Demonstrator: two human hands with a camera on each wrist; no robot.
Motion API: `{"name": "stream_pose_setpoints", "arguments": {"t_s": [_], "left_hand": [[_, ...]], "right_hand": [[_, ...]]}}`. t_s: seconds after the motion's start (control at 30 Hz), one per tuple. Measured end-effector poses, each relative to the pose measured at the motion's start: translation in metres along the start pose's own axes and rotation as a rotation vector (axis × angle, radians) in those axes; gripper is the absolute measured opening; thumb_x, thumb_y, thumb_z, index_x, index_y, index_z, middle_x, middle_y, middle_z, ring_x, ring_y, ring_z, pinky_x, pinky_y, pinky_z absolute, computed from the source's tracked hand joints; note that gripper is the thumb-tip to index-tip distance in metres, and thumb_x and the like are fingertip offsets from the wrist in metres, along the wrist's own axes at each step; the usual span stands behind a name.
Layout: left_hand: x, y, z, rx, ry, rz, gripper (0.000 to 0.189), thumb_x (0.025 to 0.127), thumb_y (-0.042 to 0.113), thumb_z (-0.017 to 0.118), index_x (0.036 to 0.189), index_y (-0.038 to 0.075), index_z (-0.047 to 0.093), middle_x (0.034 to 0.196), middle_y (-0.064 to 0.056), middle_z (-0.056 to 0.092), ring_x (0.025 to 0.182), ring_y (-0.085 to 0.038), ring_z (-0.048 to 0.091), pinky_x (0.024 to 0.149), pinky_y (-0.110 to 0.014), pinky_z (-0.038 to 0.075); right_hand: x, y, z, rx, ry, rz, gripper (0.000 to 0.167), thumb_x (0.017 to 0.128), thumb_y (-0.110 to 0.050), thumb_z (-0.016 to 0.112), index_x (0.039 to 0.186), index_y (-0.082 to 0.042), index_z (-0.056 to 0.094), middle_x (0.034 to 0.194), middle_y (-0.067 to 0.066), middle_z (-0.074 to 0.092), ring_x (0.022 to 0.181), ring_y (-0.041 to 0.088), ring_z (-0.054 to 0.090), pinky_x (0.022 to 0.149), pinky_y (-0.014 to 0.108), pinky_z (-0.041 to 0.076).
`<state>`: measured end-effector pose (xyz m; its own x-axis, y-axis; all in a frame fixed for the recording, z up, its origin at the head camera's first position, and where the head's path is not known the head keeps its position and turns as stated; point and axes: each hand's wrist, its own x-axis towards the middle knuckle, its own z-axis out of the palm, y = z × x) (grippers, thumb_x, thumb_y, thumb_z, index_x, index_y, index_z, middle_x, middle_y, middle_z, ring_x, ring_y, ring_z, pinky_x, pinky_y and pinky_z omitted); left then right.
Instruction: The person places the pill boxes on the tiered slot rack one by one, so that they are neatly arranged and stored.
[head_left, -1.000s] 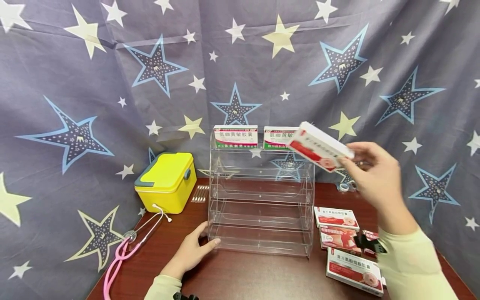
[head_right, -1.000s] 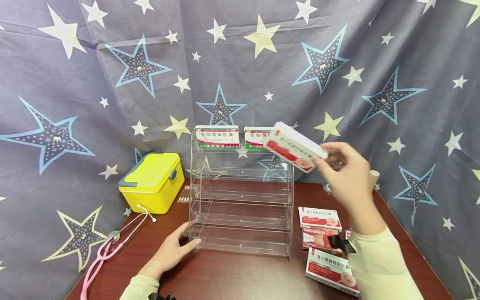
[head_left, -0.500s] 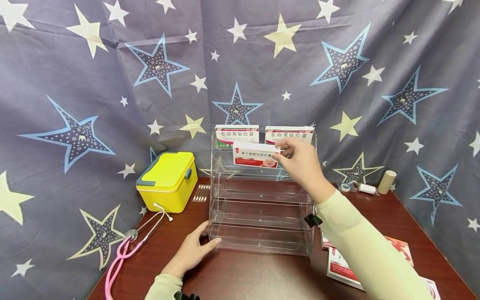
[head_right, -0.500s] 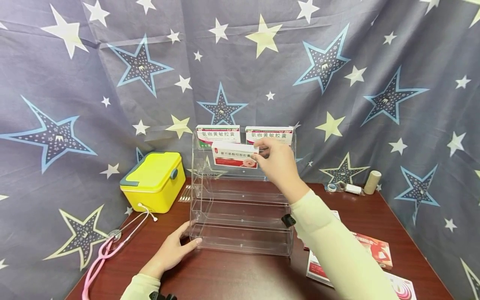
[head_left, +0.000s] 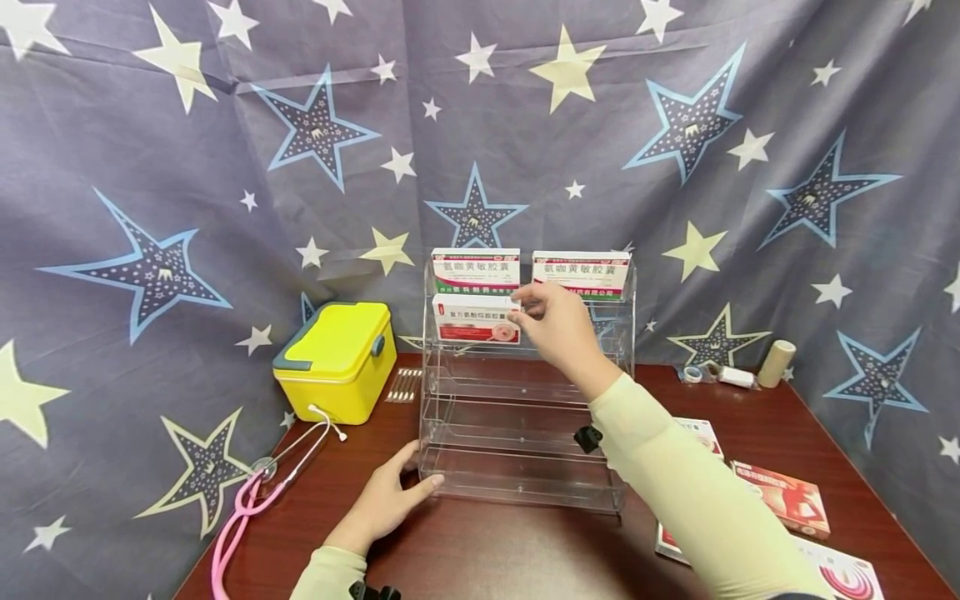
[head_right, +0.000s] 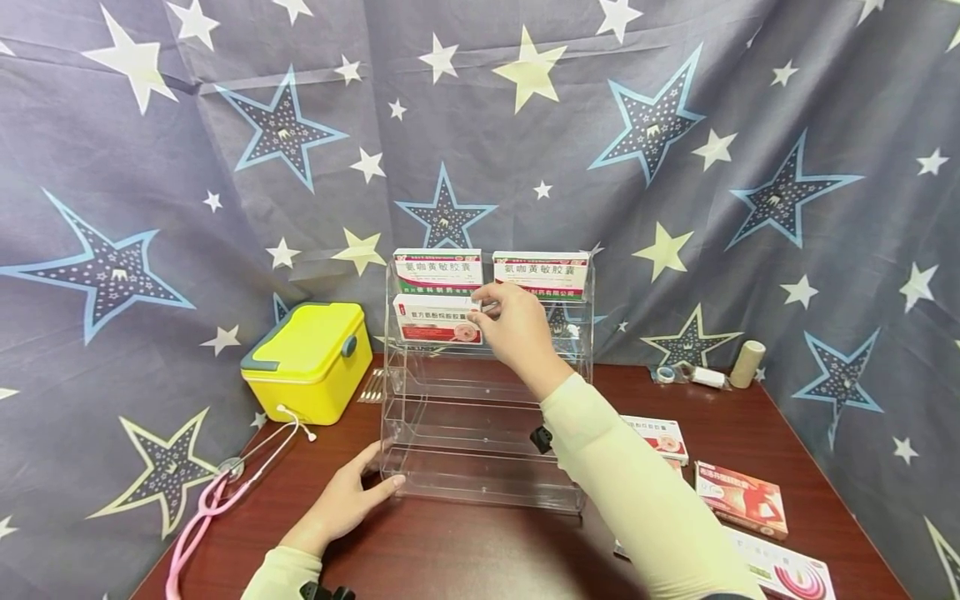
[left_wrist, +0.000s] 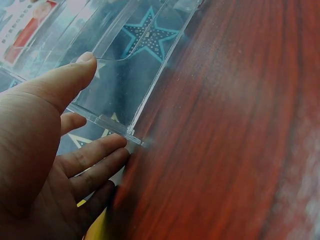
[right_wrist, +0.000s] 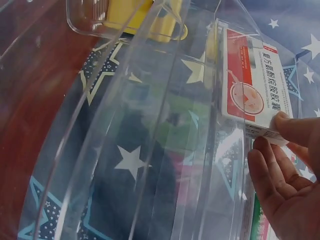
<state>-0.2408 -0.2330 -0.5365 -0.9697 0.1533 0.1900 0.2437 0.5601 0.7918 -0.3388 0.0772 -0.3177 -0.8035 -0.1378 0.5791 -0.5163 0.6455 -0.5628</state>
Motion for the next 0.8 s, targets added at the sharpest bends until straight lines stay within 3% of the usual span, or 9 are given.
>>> {"name": "stream_pose_setpoints", "arguments": {"t_s": [0.3,0.57,0.8], "left_hand": [[0.000,0.002,0.000,-0.003,-0.001,0.002,0.067,0.090,0.044,0.084,0.149,0.030,0.055,0.120,0.010,0.071,0.115,-0.012,0.064,0.105,-0.047,0.046],[-0.001,0.001,0.001,0.010,0.013,0.031,0.066,0.091,0.041,0.083,0.148,0.024,0.055,0.117,0.008,0.072,0.112,-0.013,0.066,0.101,-0.047,0.048],[-0.001,0.002,0.001,0.004,0.002,0.011,0.067,0.091,0.044,0.083,0.149,0.028,0.055,0.118,0.011,0.072,0.112,-0.011,0.065,0.102,-0.045,0.048]], "right_hand": [[-0.002,0.000,0.008,0.013,0.001,0.012,0.023,0.095,-0.022,0.082,0.117,-0.017,0.077,0.108,0.001,0.071,0.090,0.016,0.070,0.074,0.040,0.058],[-0.003,0.004,0.012,0.042,0.027,-0.026,0.022,0.095,-0.022,0.082,0.116,-0.016,0.076,0.107,0.000,0.067,0.089,0.016,0.071,0.077,0.041,0.058],[-0.005,0.006,0.012,0.061,0.017,-0.024,0.023,0.095,-0.022,0.081,0.118,-0.018,0.075,0.109,0.000,0.065,0.090,0.017,0.072,0.077,0.041,0.058]]}}
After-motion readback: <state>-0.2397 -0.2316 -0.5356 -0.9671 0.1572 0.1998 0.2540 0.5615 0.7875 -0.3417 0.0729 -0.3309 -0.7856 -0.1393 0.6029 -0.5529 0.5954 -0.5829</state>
